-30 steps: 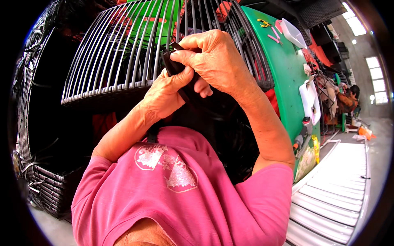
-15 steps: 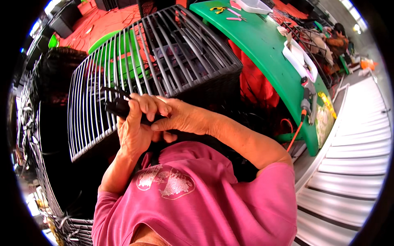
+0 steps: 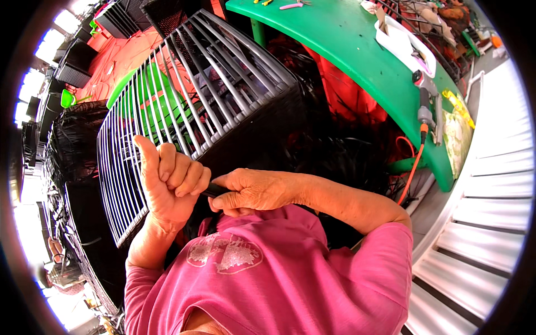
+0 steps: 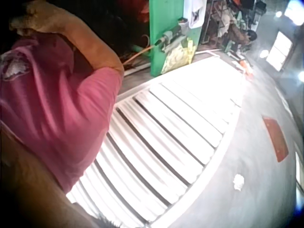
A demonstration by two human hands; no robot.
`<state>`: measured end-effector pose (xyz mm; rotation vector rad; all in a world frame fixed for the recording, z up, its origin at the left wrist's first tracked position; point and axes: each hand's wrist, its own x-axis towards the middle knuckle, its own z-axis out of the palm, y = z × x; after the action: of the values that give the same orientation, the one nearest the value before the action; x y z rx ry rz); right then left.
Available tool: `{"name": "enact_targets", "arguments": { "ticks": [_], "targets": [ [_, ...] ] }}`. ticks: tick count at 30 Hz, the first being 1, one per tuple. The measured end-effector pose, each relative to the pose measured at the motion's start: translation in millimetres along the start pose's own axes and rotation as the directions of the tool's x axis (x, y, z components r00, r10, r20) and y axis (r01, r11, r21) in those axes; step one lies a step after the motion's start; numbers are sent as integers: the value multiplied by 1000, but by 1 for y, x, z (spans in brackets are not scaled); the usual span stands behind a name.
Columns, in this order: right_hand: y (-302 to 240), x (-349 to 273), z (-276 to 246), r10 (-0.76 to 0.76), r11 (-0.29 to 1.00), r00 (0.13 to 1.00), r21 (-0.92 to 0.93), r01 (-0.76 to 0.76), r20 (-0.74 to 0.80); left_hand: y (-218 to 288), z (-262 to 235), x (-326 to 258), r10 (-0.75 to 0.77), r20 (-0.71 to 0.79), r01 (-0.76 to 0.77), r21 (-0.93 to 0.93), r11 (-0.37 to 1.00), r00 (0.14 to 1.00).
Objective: The person weaves black plastic strips through a metal furniture frame to create a woven pattern. They feed several strips through the frame and secure them by hand.
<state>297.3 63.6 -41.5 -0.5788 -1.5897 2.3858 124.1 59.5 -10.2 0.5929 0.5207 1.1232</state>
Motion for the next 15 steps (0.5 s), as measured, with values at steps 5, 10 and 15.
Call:
{"name": "enact_targets", "arguments": {
  "ticks": [5,10,15],
  "targets": [
    [5,-4,-16,-241,963,967,108,249,-80,-14,11,19,24,27,-24,-12,1000,999],
    [12,-14,-37,-115,935,993,337,110,-5,-25,15,33,30,-3,-30,22,999,1000],
    [29,-16,-40,-231,912,971,363,192,66,-34,7,42,6,120,-12,52,999,993]
  ]
}}
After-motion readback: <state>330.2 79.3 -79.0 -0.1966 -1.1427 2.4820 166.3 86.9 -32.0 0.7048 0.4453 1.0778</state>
